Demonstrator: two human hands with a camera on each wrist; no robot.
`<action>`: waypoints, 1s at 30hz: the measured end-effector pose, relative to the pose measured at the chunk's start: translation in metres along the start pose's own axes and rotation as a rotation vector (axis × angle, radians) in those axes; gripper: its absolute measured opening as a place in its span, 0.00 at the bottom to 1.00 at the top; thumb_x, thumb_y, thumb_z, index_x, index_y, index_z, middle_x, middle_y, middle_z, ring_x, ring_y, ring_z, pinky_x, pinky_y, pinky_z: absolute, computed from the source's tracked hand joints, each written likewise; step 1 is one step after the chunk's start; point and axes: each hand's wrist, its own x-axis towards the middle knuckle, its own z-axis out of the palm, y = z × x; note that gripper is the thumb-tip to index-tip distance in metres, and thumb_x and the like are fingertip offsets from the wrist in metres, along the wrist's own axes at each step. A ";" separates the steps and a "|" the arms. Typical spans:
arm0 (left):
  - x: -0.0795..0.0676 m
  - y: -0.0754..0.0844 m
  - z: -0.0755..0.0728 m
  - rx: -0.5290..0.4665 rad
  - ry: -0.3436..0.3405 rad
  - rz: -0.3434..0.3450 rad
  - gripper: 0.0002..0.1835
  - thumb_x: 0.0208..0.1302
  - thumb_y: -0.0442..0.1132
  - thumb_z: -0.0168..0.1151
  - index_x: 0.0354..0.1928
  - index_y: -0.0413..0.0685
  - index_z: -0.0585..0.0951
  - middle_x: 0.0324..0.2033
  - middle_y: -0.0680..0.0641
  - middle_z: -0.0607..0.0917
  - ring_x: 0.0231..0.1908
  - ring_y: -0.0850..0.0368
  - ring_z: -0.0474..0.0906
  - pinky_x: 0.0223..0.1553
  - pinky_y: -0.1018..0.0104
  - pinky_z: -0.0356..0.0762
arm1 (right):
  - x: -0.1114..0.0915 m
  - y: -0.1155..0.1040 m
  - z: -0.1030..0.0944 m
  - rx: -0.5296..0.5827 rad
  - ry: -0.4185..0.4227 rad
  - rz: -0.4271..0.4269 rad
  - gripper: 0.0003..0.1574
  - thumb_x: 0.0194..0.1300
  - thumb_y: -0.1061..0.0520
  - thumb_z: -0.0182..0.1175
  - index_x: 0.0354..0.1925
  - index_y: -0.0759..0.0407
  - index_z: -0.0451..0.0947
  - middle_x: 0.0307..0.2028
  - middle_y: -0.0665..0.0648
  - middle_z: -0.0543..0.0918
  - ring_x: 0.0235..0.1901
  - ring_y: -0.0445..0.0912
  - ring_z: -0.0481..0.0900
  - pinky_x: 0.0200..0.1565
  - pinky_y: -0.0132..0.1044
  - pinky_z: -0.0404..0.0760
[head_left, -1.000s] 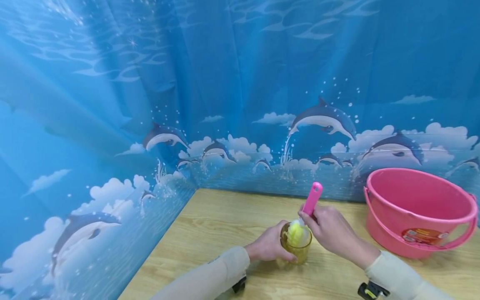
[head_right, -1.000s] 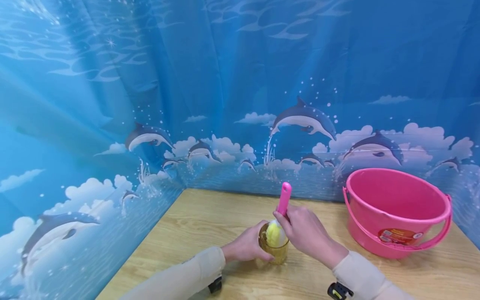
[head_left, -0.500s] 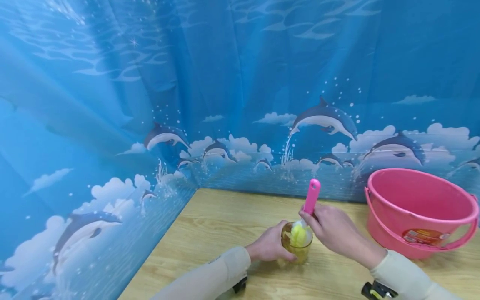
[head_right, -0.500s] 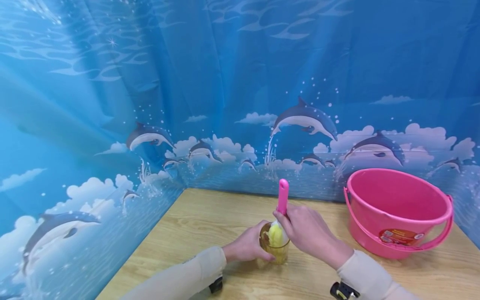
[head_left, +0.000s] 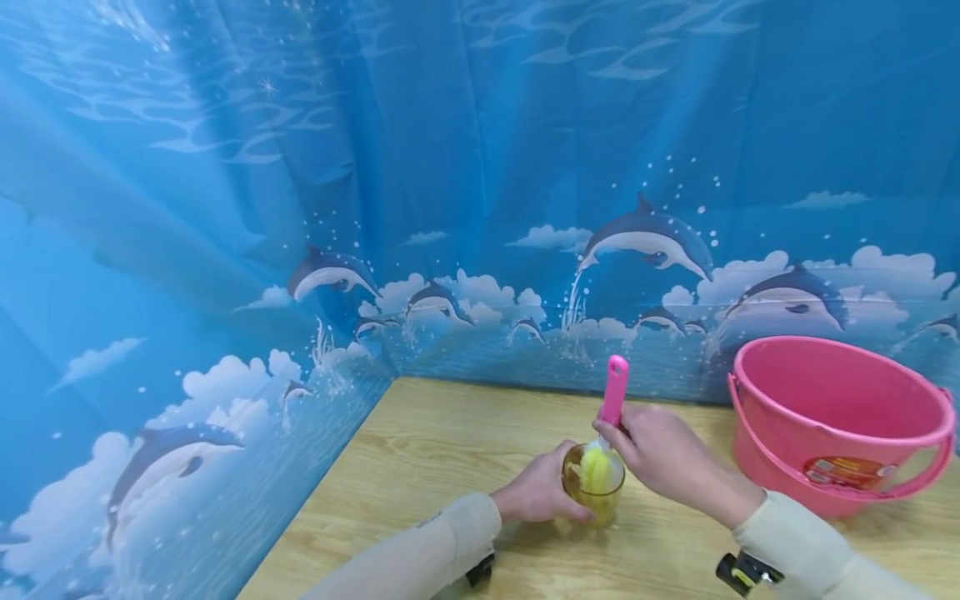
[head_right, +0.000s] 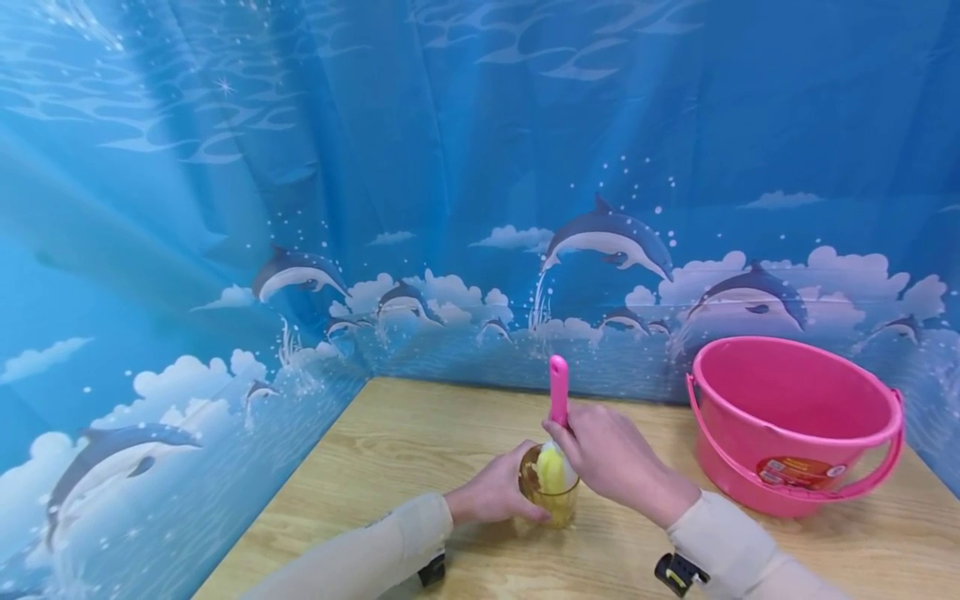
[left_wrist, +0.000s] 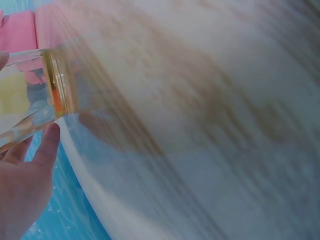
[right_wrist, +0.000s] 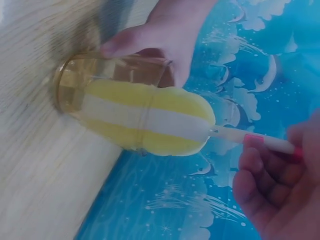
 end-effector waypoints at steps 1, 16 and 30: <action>0.000 0.000 0.000 -0.004 -0.001 0.002 0.42 0.42 0.41 0.84 0.61 0.59 0.71 0.46 0.63 0.81 0.46 0.71 0.77 0.52 0.74 0.75 | 0.000 0.001 0.001 0.000 0.001 -0.002 0.16 0.75 0.49 0.56 0.32 0.54 0.80 0.14 0.45 0.65 0.13 0.36 0.60 0.17 0.29 0.62; -0.001 0.000 -0.002 -0.021 -0.016 -0.011 0.43 0.43 0.42 0.83 0.62 0.62 0.70 0.47 0.65 0.80 0.48 0.70 0.77 0.54 0.72 0.73 | -0.007 -0.010 -0.004 -0.010 0.048 -0.103 0.09 0.73 0.52 0.60 0.33 0.51 0.81 0.14 0.41 0.64 0.13 0.32 0.59 0.16 0.28 0.63; 0.000 -0.001 -0.001 -0.030 -0.020 0.017 0.41 0.42 0.40 0.83 0.60 0.61 0.71 0.47 0.65 0.80 0.48 0.69 0.77 0.54 0.73 0.74 | -0.015 -0.001 0.008 -0.097 0.207 -0.422 0.04 0.63 0.59 0.68 0.36 0.52 0.82 0.21 0.41 0.79 0.20 0.27 0.68 0.22 0.21 0.71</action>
